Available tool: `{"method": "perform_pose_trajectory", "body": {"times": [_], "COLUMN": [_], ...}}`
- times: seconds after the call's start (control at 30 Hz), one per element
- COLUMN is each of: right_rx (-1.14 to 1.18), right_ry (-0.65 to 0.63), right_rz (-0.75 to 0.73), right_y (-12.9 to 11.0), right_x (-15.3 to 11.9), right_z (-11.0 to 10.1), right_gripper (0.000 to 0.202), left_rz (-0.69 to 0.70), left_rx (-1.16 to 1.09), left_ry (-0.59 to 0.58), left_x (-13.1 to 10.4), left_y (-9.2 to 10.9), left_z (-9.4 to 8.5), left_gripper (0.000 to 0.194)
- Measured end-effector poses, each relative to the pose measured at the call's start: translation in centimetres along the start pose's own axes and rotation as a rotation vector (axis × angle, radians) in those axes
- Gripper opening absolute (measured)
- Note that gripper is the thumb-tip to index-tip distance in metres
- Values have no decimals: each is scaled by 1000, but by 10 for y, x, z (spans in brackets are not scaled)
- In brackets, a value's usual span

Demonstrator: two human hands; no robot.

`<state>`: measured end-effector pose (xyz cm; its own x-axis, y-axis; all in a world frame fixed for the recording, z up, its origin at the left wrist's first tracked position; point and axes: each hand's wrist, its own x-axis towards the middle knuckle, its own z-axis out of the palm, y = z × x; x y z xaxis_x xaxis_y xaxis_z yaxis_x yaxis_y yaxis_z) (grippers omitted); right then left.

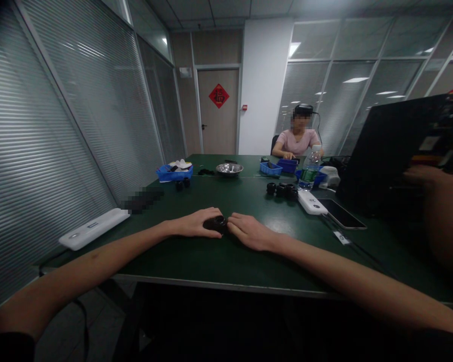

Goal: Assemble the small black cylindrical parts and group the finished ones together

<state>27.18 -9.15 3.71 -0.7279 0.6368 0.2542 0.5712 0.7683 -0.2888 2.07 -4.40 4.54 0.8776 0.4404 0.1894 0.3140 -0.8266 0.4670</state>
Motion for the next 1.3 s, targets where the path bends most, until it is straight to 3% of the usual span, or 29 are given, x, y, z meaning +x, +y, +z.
{"method": "perform_pose_trajectory", "body": {"times": [0.7,0.97,1.3], "right_rx": [-7,-20,-66], "right_ry": [12,-1,1], "right_rz": [-19,46,-19], "right_y": [1,-7,1], "right_x": [0,0,-2], "right_z": [1,-1,2], "right_gripper": [39,38,41], "left_rz": [9,4,8], "left_rx": [0,-6,-12], "left_ry": [11,-4,19], "left_x": [1,0,1], "left_y": [-5,-1,-5], "left_z": [2,0,3], "left_gripper": [47,47,47]}}
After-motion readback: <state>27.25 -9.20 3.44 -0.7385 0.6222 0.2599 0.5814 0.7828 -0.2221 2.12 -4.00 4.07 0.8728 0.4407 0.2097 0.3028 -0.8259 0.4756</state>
